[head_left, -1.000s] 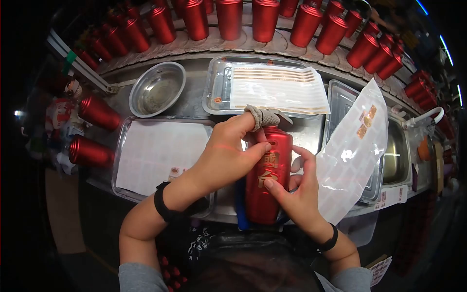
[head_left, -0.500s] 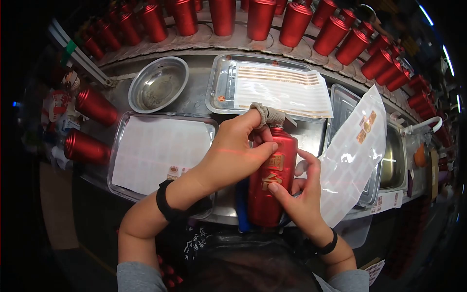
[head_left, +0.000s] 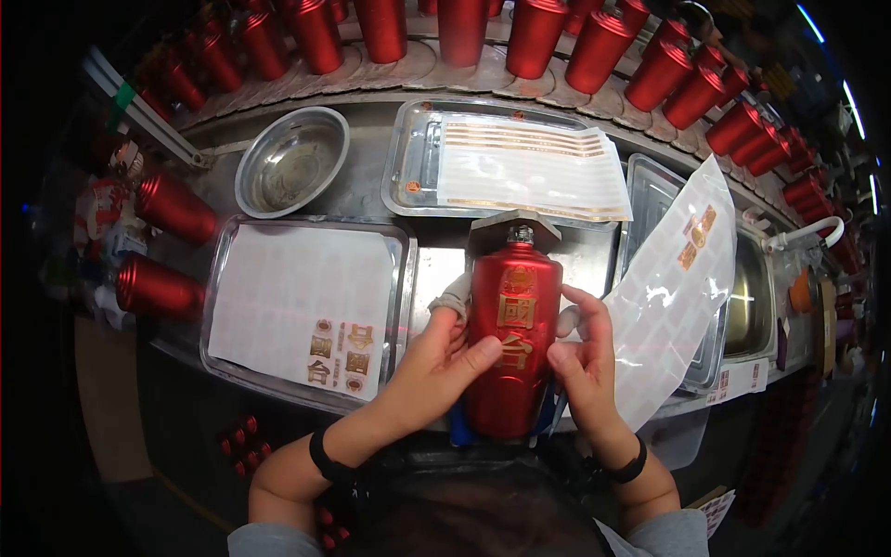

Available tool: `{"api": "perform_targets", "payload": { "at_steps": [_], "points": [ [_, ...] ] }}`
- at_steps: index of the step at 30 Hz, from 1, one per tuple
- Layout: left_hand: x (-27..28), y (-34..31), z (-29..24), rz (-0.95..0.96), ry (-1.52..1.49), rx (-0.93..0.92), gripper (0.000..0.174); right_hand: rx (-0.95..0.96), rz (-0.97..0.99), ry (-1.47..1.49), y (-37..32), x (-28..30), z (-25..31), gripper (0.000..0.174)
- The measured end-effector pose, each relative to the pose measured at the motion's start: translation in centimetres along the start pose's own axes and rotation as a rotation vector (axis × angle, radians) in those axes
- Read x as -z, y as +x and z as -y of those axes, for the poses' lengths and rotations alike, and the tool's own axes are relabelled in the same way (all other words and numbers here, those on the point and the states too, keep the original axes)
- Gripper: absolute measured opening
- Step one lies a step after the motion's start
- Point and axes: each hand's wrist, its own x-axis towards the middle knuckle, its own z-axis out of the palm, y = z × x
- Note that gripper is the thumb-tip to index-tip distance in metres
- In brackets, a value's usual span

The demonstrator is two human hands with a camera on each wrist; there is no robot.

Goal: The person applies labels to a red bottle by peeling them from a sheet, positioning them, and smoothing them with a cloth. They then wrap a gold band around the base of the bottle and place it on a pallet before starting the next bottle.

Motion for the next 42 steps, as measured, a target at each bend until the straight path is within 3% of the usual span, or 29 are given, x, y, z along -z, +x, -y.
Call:
{"api": "perform_targets", "payload": {
  "at_steps": [4, 16, 25, 31, 37, 40, 42],
  "points": [
    [0.9, -0.3, 0.0, -0.037, 0.031, -0.024, 0.072, 0.081, 0.083, -0.193, 0.3, -0.5, 0.0, 0.075],
    [4.0, -0.2, -0.6, -0.023, 0.066, -0.058, 0.069, 0.050, 0.061, -0.180, 1.8, -3.3, -0.9, 0.077],
    [4.6, 0.4, -0.3, 0.015, 0.059, -0.057, 0.085, 0.041, -0.004, -0.069, 2.7, -3.7, -1.5, 0.070],
    [4.5, 0.7, -0.4, 0.013, 0.028, -0.026, 0.085, 0.013, -0.005, -0.108, 3.7, -2.9, -0.2, 0.057],
    [5.4, -0.1, -1.5, -0.078, 0.066, -0.089, 0.066, 0.057, -0.024, -0.216, 7.7, -6.2, 2.3, 0.052],
    [6.6, -0.6, -1.7, -0.100, 0.101, -0.096, 0.062, 0.053, -0.026, -0.210, 8.9, -9.0, 2.2, 0.039],
    [7.5, -1.3, -2.2, -0.067, 0.098, -0.052, 0.077, 0.052, -0.032, -0.169, 8.9, -10.5, 2.2, 0.034]
  ]
}}
